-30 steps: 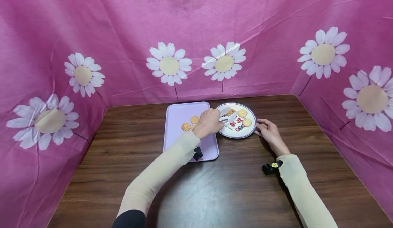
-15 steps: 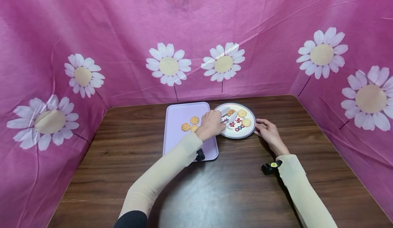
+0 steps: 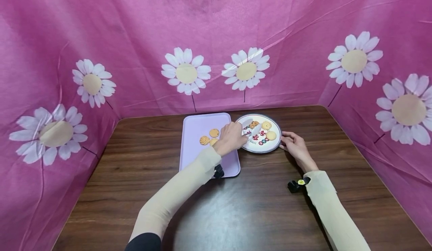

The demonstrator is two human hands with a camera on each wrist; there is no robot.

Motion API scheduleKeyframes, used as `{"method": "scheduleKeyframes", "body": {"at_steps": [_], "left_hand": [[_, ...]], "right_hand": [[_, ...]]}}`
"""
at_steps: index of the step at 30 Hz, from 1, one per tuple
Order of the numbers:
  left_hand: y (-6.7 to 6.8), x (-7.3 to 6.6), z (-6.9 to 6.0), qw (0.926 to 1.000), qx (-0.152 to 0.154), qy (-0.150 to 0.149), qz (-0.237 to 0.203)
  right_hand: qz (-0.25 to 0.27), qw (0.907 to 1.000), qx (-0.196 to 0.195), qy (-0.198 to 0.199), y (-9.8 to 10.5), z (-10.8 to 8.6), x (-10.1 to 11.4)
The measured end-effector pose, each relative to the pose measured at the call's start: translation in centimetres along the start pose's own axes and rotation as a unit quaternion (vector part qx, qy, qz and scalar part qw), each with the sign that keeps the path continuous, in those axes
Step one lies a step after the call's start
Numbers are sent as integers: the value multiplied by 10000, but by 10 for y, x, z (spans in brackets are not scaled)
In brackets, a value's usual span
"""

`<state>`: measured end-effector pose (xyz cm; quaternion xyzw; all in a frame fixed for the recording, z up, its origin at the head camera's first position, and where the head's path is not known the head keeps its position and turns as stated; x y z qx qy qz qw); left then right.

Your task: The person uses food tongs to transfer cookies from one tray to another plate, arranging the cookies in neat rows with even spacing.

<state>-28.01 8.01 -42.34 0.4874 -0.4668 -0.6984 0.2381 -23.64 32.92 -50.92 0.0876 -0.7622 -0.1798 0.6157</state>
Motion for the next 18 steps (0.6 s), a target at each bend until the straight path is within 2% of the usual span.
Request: {"method": "scheduleKeyframes", "body": {"at_steps": [10, 18], "left_hand": [[17, 9, -11, 9993, -311, -22, -210], [39, 33, -23, 9961, -711, -92, -513]], "right_hand": [[32, 10000, 25, 73, 0, 2, 0], [-27, 10000, 19, -6, -1, 3, -3]]}}
Point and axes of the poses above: each hand's wrist, its own z-axis towards the middle knuckle, its own y-axis out of the back of the hand, x = y × z, the point moved 3 cm from there along z, towards the middle knuckle, and after that the axes turned 11 degrees about -z, right-handed, at the moved point
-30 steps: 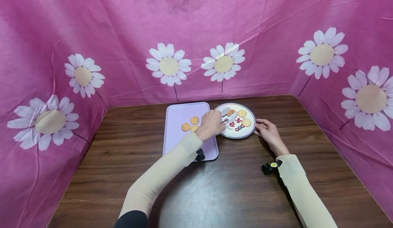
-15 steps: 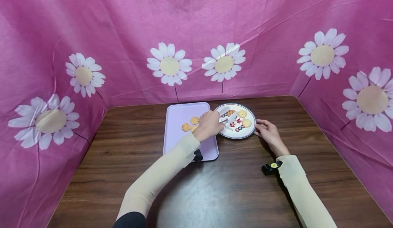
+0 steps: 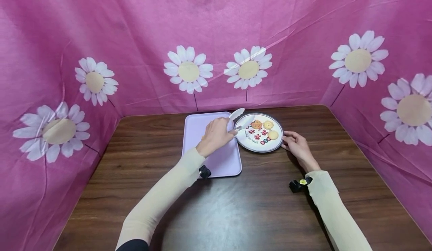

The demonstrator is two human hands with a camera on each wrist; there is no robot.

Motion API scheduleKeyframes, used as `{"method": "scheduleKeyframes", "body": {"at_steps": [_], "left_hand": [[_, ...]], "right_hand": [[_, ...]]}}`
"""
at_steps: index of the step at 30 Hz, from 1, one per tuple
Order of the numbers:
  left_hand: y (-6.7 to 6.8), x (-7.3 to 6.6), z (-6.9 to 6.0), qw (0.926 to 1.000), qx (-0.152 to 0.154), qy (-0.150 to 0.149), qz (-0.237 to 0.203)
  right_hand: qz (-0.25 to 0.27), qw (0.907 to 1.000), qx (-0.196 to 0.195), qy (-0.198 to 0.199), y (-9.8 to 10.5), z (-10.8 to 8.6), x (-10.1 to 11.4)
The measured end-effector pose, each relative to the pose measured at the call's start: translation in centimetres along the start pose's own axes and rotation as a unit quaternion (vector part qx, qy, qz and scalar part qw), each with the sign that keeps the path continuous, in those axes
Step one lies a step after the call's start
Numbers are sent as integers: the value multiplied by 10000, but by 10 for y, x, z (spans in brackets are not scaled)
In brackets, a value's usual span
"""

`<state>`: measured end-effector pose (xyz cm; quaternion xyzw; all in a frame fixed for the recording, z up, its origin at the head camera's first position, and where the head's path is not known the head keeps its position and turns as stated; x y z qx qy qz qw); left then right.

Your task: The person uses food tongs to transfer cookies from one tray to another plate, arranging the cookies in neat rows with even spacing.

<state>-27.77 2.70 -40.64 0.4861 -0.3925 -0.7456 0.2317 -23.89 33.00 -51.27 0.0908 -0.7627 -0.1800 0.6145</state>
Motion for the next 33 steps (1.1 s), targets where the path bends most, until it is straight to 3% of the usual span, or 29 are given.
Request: {"method": "scheduleKeyframes", "body": {"at_steps": [6, 12, 18, 28, 33], "left_hand": [[27, 23, -11, 9996, -258, -10, -100], [46, 48, -27, 9994, -322, 57, -117], [57, 70, -47, 9993, -222, 300, 96], [69, 94, -79, 9973, -28, 721, 114], [69, 99, -93, 9975, 162, 672, 112]], "right_hand": [[-98, 9999, -2, 28, 2, 0, -1], [-94, 9999, 19, 61, 3, 0, -1], [-68, 9999, 19, 74, 3, 1, -1], [-128, 9999, 65, -16, 3, 3, 1], [-90, 9999, 119, -3, 2, 3, -1]]}}
Point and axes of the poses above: each hand's wrist, its own z-axis towards the middle knuckle, its own y-axis out of the back of the hand, x = y × z, the point moved 3 cm from there along z, towards the middle knuckle, and after that the axes turned 11 degrees about -z, right-handed, at the moved point
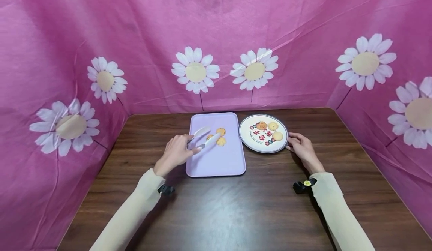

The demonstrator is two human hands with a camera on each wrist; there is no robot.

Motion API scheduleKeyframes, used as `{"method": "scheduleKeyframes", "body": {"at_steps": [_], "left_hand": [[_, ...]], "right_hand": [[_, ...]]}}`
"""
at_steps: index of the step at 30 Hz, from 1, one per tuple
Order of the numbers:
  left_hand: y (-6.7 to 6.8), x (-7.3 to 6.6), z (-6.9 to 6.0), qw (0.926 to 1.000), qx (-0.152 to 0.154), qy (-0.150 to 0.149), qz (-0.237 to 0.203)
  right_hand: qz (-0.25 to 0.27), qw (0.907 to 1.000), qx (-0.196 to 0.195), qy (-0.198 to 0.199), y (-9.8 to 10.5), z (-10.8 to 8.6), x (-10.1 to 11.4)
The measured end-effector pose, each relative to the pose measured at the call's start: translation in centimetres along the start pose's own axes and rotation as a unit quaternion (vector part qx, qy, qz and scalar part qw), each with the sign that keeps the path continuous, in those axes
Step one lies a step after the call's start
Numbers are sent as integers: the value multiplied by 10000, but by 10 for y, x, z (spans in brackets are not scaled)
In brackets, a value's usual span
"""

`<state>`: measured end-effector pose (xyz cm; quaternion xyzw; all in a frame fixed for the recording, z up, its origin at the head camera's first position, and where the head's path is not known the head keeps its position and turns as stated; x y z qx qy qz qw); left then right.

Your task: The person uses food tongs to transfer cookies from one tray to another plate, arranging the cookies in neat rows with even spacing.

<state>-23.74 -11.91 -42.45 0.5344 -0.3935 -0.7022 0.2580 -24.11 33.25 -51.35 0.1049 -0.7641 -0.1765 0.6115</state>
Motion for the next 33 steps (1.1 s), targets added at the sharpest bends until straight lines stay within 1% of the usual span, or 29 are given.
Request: {"method": "scheduleKeyframes", "body": {"at_steps": [4, 13, 17, 20, 24, 33], "left_hand": [[-1, 3, -8, 10000, 42, -87, -1], [0, 8, -17, 9999, 103, -122, 3], [-2, 9, -18, 9999, 111, -108, 1], [-3, 8, -19, 9999, 61, -107, 23], [-5, 7, -19, 9999, 0, -144, 81], [-6, 6, -19, 9994, -28, -298, 143]], "right_hand": [[-14, 10000, -55, 58, 0, 0, -1], [12, 9999, -86, 79, 0, -1, -1], [6, 9999, -98, 105, 0, -1, -2], [-32, 9999, -83, 91, 1, -1, -2], [-20, 10000, -62, 59, 1, -1, -2], [18, 9999, -43, 95, 1, -2, 0]]}}
Point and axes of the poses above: each hand's wrist, its own z-axis towards the middle knuckle, its own y-axis out of the back of the hand, x = y × z, the point moved 3 cm from there along z, towards the middle knuckle, and after that the axes turned 11 degrees about -z, right-handed, at the moved point
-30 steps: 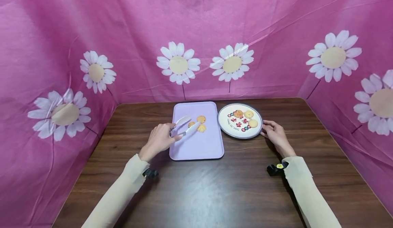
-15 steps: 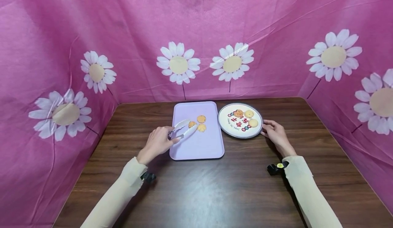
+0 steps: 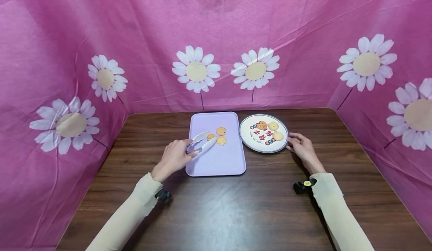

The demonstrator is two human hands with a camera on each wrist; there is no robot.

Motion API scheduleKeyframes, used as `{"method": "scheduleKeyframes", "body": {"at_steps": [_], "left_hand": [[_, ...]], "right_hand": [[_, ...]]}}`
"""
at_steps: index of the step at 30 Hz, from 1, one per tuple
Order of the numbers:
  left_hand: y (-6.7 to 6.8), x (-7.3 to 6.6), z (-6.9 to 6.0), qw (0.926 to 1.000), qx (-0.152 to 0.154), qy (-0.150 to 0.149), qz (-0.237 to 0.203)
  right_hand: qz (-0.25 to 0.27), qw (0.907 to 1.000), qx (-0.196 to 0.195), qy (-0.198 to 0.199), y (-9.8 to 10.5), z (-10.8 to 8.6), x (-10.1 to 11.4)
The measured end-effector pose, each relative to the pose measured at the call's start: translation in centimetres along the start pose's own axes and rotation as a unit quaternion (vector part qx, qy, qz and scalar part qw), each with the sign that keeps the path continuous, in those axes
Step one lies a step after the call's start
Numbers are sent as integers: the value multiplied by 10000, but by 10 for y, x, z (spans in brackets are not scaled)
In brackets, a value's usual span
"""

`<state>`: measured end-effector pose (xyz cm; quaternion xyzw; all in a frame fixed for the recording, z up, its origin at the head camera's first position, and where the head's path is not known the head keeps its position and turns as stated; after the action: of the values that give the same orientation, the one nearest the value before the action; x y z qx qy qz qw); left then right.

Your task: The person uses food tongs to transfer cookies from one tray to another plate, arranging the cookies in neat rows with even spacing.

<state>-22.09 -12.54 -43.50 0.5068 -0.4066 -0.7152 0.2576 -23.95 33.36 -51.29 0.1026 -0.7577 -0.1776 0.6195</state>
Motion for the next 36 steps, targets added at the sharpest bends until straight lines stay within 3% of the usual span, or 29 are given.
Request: {"method": "scheduleKeyframes", "body": {"at_steps": [10, 19, 27, 36], "left_hand": [[2, -2, 4, 9998, -191, -80, 64], [0, -23, 18, 9984, -299, -478, 49], [-17, -48, 35, 9972, -38, -742, -76], [-39, -75, 57, 9931, 179, -1141, -181]], "right_hand": [[-74, 9999, -3, -90, -3, -2, -1], [-31, 9999, -31, -117, -1, -3, 0], [-99, 9996, -96, -253, 0, -4, -1], [42, 9999, -102, -119, -2, -1, 2]]}}
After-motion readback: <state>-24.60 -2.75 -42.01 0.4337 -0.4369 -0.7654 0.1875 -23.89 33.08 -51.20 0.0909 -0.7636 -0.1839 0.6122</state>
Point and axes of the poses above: each hand's wrist, its own z-axis towards the middle knuckle, its own y-axis out of the back of the hand, x = y × z, the point moved 3 cm from there along z, towards the middle knuckle, and after that the axes turned 11 degrees about -z, right-handed, at the moved point
